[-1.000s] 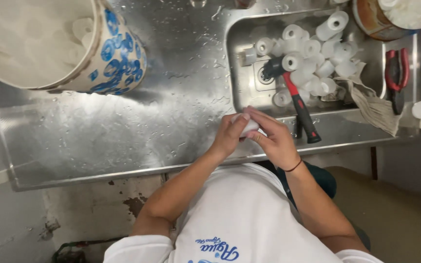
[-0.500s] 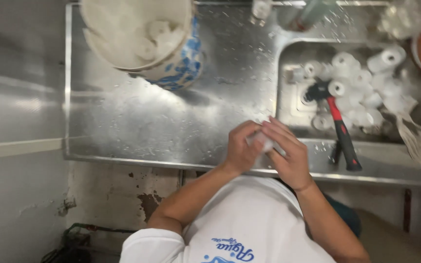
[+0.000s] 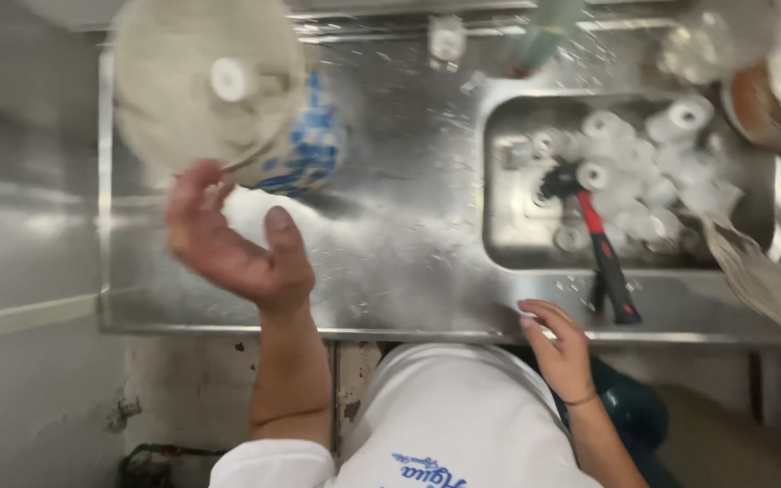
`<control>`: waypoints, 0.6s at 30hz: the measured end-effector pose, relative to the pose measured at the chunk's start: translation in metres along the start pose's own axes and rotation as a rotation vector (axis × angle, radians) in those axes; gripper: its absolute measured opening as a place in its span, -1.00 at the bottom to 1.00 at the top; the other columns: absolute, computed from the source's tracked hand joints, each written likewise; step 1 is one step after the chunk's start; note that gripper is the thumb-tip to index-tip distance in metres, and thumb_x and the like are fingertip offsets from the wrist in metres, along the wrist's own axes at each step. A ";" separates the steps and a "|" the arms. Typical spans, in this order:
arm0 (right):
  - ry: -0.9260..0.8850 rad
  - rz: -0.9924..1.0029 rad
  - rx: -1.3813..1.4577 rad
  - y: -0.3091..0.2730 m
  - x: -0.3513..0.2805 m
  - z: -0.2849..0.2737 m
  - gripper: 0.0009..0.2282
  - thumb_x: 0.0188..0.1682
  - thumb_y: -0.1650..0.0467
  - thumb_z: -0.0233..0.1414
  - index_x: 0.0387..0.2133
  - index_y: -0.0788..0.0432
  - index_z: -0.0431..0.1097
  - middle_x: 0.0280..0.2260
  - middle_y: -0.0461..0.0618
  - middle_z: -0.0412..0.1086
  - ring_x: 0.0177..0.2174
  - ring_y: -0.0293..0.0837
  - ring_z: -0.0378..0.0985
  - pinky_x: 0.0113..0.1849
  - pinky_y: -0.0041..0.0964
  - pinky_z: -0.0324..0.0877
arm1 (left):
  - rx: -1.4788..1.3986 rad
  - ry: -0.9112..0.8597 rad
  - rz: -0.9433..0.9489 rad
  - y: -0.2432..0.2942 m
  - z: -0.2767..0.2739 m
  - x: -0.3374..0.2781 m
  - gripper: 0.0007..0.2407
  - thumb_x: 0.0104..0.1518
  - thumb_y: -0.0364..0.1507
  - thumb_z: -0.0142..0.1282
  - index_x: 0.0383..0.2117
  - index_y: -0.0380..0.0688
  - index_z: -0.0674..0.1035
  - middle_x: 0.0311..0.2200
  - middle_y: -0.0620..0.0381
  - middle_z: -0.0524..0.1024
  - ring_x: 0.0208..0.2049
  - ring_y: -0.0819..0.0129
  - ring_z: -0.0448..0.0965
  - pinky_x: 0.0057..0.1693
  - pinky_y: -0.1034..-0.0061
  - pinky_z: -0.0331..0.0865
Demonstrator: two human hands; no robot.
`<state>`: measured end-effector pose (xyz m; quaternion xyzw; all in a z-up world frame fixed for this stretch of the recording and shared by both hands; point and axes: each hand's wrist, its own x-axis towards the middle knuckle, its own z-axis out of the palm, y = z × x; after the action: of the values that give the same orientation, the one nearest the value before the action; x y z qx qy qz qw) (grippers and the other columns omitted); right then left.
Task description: The person stands at a stainless steel sink and repeatedly picks up small white plastic caps from a pile in the sink. They rinse each cap under running water, rub it with their fingers, and place it into a white bucket with blue patterns on the left side of the sink.
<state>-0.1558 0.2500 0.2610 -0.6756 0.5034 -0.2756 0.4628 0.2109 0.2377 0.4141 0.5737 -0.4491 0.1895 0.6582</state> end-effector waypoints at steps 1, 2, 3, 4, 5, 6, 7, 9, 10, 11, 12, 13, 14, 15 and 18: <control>0.014 -0.005 0.026 0.002 -0.002 -0.003 -0.85 -0.01 0.47 0.07 -0.22 0.25 0.52 -0.17 0.11 0.52 -0.11 0.01 0.56 -0.10 -0.18 0.45 | -0.019 -0.157 -0.094 -0.007 0.015 -0.021 -0.62 0.16 -0.40 0.18 0.07 -0.14 0.35 0.01 -0.06 0.38 0.04 0.08 0.46 0.13 0.27 0.41; 0.024 -0.020 0.054 0.005 0.000 -0.007 -0.86 -0.04 0.51 0.11 -0.24 0.25 0.54 -0.22 0.16 0.54 -0.15 0.14 0.60 -0.16 -0.03 0.50 | -0.033 -0.309 -0.179 -0.012 0.029 -0.042 -0.66 0.08 -0.38 0.27 -0.09 -0.31 0.50 -0.20 -0.06 0.47 -0.16 0.06 0.53 0.05 0.37 0.35; 0.047 0.007 0.044 0.005 -0.001 -0.016 -0.86 -0.04 0.51 0.11 -0.24 0.25 0.54 -0.22 0.16 0.54 -0.15 0.14 0.60 -0.16 -0.03 0.50 | -0.057 -0.331 -0.194 -0.010 0.055 -0.070 -0.66 0.08 -0.38 0.27 -0.09 -0.31 0.50 -0.20 -0.06 0.47 -0.16 0.06 0.53 0.05 0.37 0.35; 0.032 -0.002 0.036 0.005 0.000 -0.023 -0.85 -0.05 0.50 0.12 -0.23 0.22 0.55 -0.22 0.12 0.55 -0.17 0.11 0.61 -0.18 -0.06 0.51 | -0.114 -0.555 -0.269 -0.007 0.079 -0.099 -0.74 0.05 -0.48 0.26 -0.15 -0.28 0.54 -0.31 -0.06 0.51 -0.27 0.02 0.56 -0.07 0.31 0.40; 0.016 -0.010 0.028 0.004 0.000 -0.030 -0.85 -0.06 0.49 0.13 -0.23 0.19 0.56 -0.23 0.08 0.56 -0.19 0.09 0.62 -0.20 -0.08 0.52 | -0.172 -0.780 -0.339 -0.002 0.102 -0.127 -0.80 0.03 -0.58 0.25 -0.21 -0.24 0.59 -0.42 -0.06 0.54 -0.38 -0.02 0.59 -0.19 0.25 0.45; 0.028 0.002 0.027 0.009 0.000 -0.041 -0.85 -0.06 0.49 0.13 -0.23 0.19 0.56 -0.23 0.08 0.56 -0.19 0.09 0.62 -0.20 -0.08 0.52 | -0.183 -0.793 -0.341 -0.004 0.122 -0.156 -0.80 0.03 -0.58 0.25 -0.21 -0.24 0.59 -0.42 -0.06 0.54 -0.38 -0.02 0.59 -0.19 0.25 0.45; 0.035 0.004 -0.002 0.012 0.000 -0.052 -0.84 -0.06 0.49 0.13 -0.22 0.17 0.56 -0.23 0.08 0.56 -0.19 0.09 0.61 -0.21 -0.07 0.52 | -0.138 -1.025 -0.357 -0.005 0.141 -0.185 -0.81 0.08 -0.43 0.21 -0.19 -0.12 0.61 -0.38 0.01 0.57 -0.33 0.05 0.61 -0.15 0.26 0.47; 0.044 0.004 -0.026 0.019 0.003 -0.076 -0.84 -0.07 0.49 0.14 -0.22 0.16 0.56 -0.23 0.08 0.56 -0.19 0.09 0.61 -0.22 -0.06 0.52 | -0.086 -1.258 -0.362 -0.013 0.182 -0.229 -0.79 0.13 -0.27 0.17 -0.16 0.01 0.64 -0.33 0.09 0.61 -0.28 0.12 0.64 -0.10 0.26 0.49; 0.075 0.009 -0.045 0.023 0.003 -0.089 -0.84 -0.06 0.49 0.13 -0.21 0.16 0.56 -0.23 0.09 0.56 -0.21 0.09 0.61 -0.22 -0.04 0.50 | 0.045 -1.329 -0.341 -0.019 0.204 -0.246 -0.70 0.10 -0.34 0.17 -0.04 -0.09 0.56 -0.16 -0.02 0.56 -0.15 -0.01 0.60 -0.04 0.17 0.49; 0.106 0.016 -0.065 0.027 0.004 -0.102 -0.84 -0.05 0.49 0.11 -0.21 0.15 0.56 -0.23 0.10 0.56 -0.23 0.09 0.61 -0.22 -0.02 0.48 | 0.178 -1.397 -0.318 -0.025 0.226 -0.264 -0.59 0.06 -0.41 0.17 0.09 -0.19 0.48 0.00 -0.13 0.51 -0.03 -0.13 0.56 0.03 0.08 0.49; 0.111 0.025 -0.065 0.033 0.004 -0.115 -0.84 -0.05 0.49 0.11 -0.21 0.15 0.56 -0.23 0.10 0.56 -0.23 0.09 0.61 -0.22 -0.02 0.48 | 0.173 -1.407 -0.318 -0.035 0.245 -0.272 -0.59 0.06 -0.41 0.17 0.09 -0.19 0.48 0.00 -0.13 0.51 -0.03 -0.13 0.56 0.03 0.08 0.49; 0.134 0.041 -0.070 0.040 0.004 -0.128 -0.84 -0.04 0.50 0.11 -0.20 0.17 0.56 -0.23 0.12 0.55 -0.22 0.10 0.61 -0.21 -0.02 0.48 | 0.292 -1.363 -0.371 -0.046 0.264 -0.280 -0.46 0.04 -0.43 0.23 0.19 -0.29 0.33 0.09 -0.30 0.39 0.06 -0.27 0.46 0.12 -0.01 0.41; 0.159 0.053 -0.078 0.047 0.006 -0.141 -0.84 -0.03 0.50 0.10 -0.20 0.19 0.56 -0.23 0.14 0.55 -0.20 0.11 0.61 -0.20 -0.03 0.48 | 0.408 -1.311 -0.421 -0.057 0.287 -0.288 -0.31 0.02 -0.45 0.28 0.29 -0.38 0.17 0.17 -0.46 0.27 0.14 -0.41 0.37 0.22 -0.10 0.33; 0.166 0.058 -0.081 0.055 0.008 -0.151 -0.84 -0.03 0.50 0.10 -0.20 0.19 0.56 -0.23 0.14 0.55 -0.20 0.11 0.61 -0.20 -0.03 0.48 | 0.401 -1.317 -0.418 -0.071 0.295 -0.295 -0.31 0.02 -0.45 0.28 0.29 -0.38 0.17 0.17 -0.46 0.27 0.14 -0.41 0.37 0.22 -0.10 0.33; 0.192 0.088 -0.111 0.077 0.018 -0.189 -0.84 -0.03 0.49 0.11 -0.20 0.15 0.56 -0.23 0.07 0.56 -0.21 0.06 0.61 -0.20 -0.05 0.47 | 0.605 -1.388 -0.349 -0.106 0.322 -0.320 -0.34 0.00 -0.53 0.29 0.28 -0.37 0.24 0.25 -0.34 0.24 0.22 -0.30 0.31 0.32 -0.02 0.20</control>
<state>-0.3408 0.1630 0.2693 -0.6479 0.5890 -0.2902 0.3860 0.0032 -0.0033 0.0734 0.7781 -0.5904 -0.2055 0.0615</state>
